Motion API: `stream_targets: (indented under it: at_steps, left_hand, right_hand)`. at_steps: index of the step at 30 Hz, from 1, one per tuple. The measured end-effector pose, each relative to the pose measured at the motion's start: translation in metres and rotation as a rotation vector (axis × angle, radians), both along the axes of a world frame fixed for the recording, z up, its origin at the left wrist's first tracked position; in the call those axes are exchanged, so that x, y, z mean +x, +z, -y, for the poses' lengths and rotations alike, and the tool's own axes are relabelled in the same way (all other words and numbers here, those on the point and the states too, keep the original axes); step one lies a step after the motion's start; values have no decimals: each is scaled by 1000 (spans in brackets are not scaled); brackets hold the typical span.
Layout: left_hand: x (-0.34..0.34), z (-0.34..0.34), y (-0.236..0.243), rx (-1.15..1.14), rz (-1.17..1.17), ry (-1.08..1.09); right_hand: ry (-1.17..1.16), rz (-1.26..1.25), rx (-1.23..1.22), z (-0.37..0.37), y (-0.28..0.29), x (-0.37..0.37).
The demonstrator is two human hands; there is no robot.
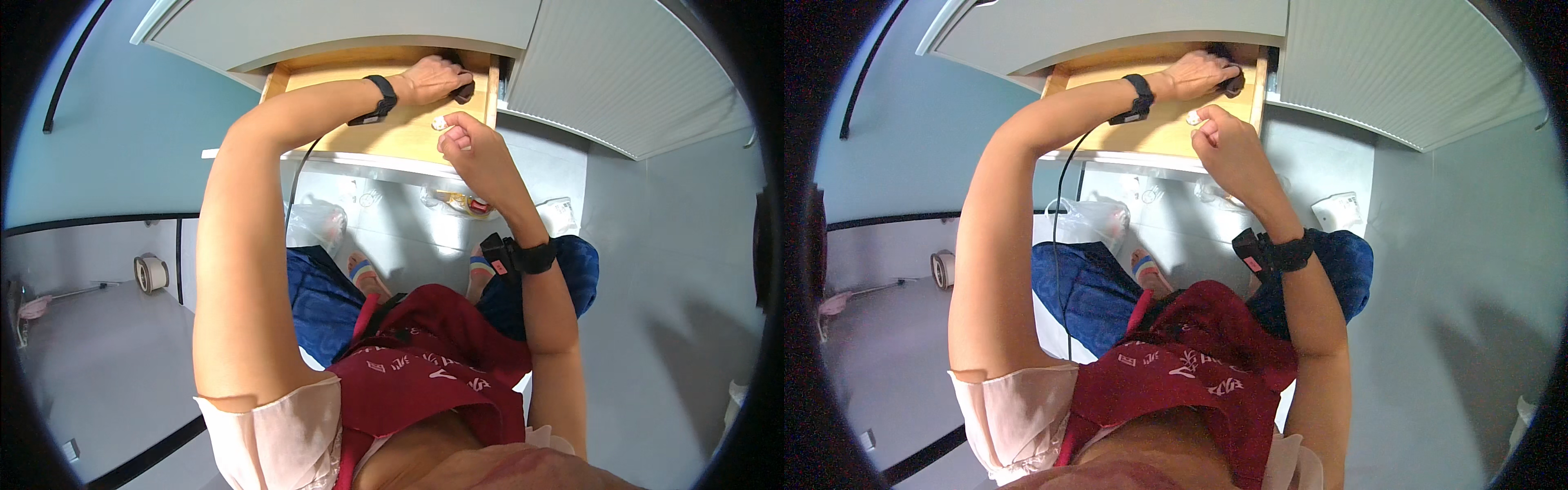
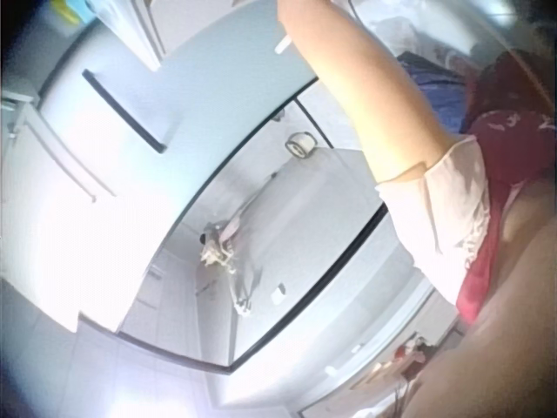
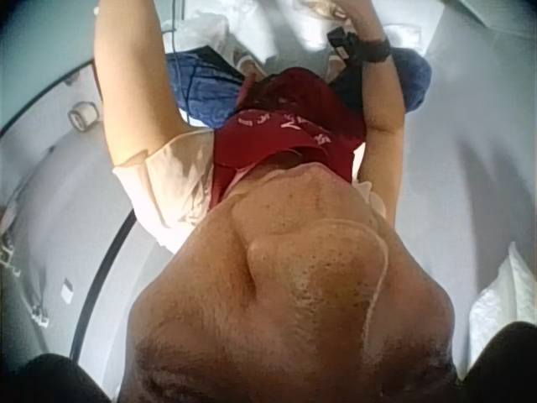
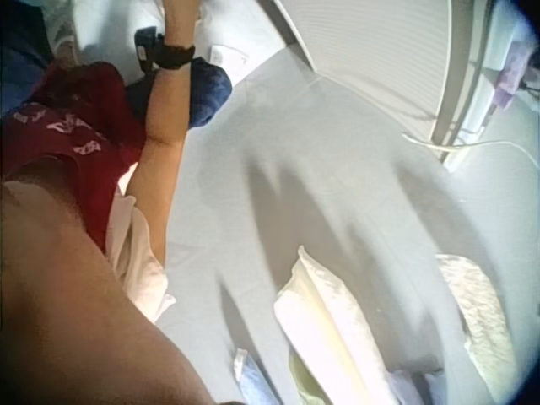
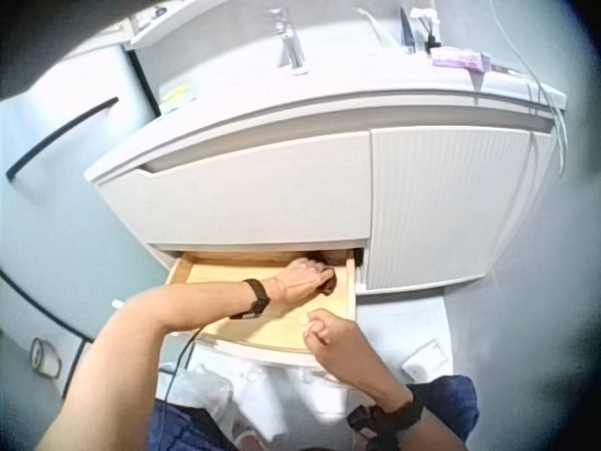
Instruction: The person unboxes small components, mounts a safety lock component onto a wooden block inside a cabinet drawer, and repeatedly cleans the interior surfaces of the drawer with a dark cloth.
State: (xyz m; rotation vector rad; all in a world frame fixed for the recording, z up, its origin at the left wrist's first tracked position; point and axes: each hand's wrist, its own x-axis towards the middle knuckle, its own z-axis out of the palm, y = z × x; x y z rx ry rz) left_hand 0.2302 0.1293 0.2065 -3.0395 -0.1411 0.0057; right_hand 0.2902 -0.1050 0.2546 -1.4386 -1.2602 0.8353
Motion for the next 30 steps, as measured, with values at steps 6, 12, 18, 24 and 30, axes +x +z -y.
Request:
stream_targets:
  at_steps: [6, 12, 18, 24, 30]
  left_hand:
    - [13, -9, -14, -288, 48, 288]
    - [37, 2, -8, -65, -152, 192]
    - [31, -10, -6, -74, -237, 161]
    - [-28, -46, -11, -55, -207, 177]
    - [-123, -97, 1, 33, -365, 365]
  right_hand:
    - [45, -49, -25, 0, -1, -1]
    - [59, -48, -87, 1, 9, -1]
    - [108, 5, -150, 3, 8, 5]
    - [126, 77, -235, 4, 14, 4]
    - [87, 29, -231, 9, 18, 4]
